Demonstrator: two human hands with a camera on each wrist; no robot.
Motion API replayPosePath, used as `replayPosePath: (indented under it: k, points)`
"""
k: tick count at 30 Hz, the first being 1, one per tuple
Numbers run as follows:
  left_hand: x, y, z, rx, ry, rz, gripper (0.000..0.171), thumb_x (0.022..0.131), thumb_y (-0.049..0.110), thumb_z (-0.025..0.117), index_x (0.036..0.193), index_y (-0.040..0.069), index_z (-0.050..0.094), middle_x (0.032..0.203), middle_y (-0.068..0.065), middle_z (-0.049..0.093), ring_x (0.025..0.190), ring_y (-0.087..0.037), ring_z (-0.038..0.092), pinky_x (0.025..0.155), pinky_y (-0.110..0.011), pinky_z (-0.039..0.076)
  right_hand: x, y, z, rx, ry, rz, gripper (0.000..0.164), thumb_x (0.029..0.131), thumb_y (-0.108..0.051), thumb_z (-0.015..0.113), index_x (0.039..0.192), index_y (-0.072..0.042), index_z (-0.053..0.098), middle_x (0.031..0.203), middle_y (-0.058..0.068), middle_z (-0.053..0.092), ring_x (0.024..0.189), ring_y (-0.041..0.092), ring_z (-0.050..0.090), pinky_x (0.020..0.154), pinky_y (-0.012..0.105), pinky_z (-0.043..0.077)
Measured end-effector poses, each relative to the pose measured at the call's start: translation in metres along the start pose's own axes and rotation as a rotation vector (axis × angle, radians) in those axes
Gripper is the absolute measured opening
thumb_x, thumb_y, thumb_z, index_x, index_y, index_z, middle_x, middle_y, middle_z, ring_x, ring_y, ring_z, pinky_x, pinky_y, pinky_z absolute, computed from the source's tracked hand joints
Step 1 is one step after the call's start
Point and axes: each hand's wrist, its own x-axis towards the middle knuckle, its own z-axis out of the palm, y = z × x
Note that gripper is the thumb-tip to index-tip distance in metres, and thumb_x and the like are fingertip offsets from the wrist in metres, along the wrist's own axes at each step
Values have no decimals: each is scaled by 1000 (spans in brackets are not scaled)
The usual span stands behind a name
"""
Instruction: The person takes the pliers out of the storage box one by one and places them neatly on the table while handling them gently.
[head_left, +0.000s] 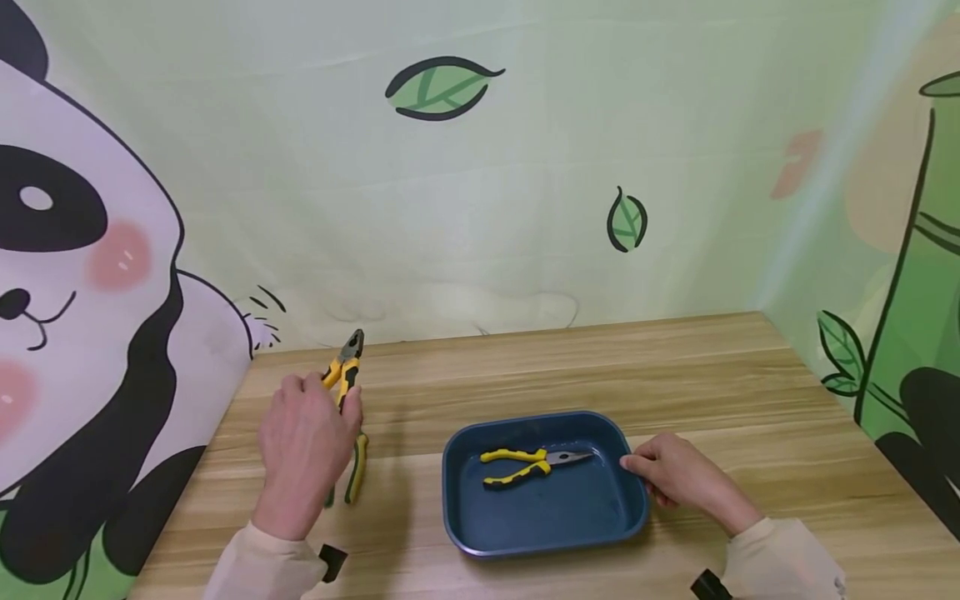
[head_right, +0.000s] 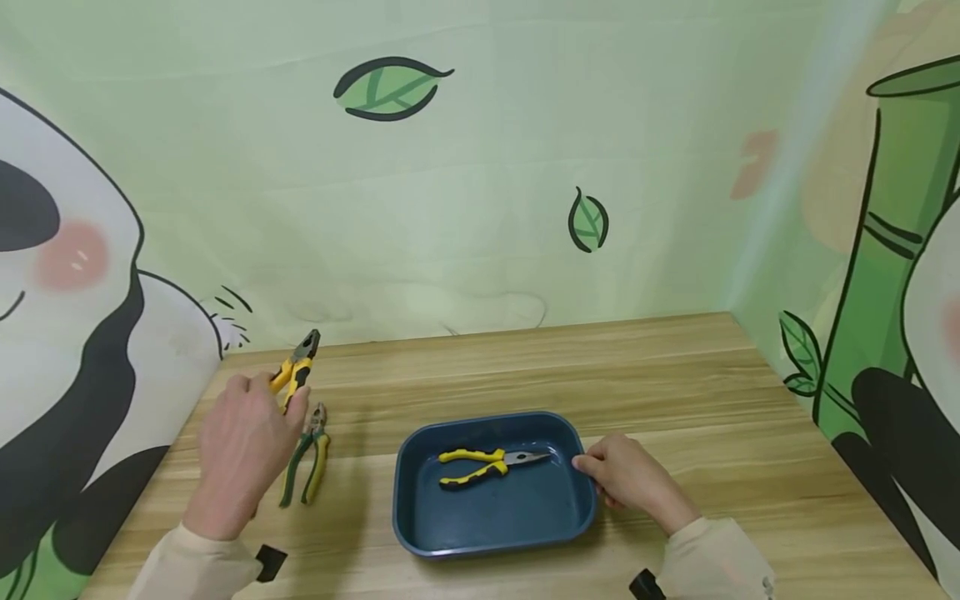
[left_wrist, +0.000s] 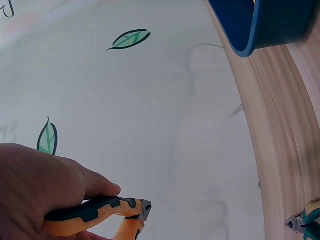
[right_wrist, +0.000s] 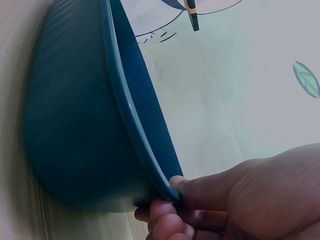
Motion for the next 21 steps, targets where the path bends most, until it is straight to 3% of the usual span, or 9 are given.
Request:
replayPosePath:
  k: [9,14,21]
  points:
    - [0,-1,8,-4,32,15,47,99,31,67,96,-15,60,85,-26,55,67,-37,54,52,-45,44,0,0,1,-14,3,6,39,105,-15,60,67,-7,60,54,-4,49,44,9,45,45,26,40]
    - [1,2,13,21,33,21,45,98,32,67,85,-10,56,81,-23,52,64,-35,51,49,-43,42,0,0,1,-17,7,8,39,105,-15,60,67,-7,60,53,-4,49,44,9,45,45,26,39]
    - [2,4,23,33,15,28,48,99,33,67,85,-11,55,81,-22,51,65,-35,52,50,-44,44,1,1,0,-19,8,9,40,105,-15,60,67,-7,60,53,-4,49,44,9,45,44,26,40]
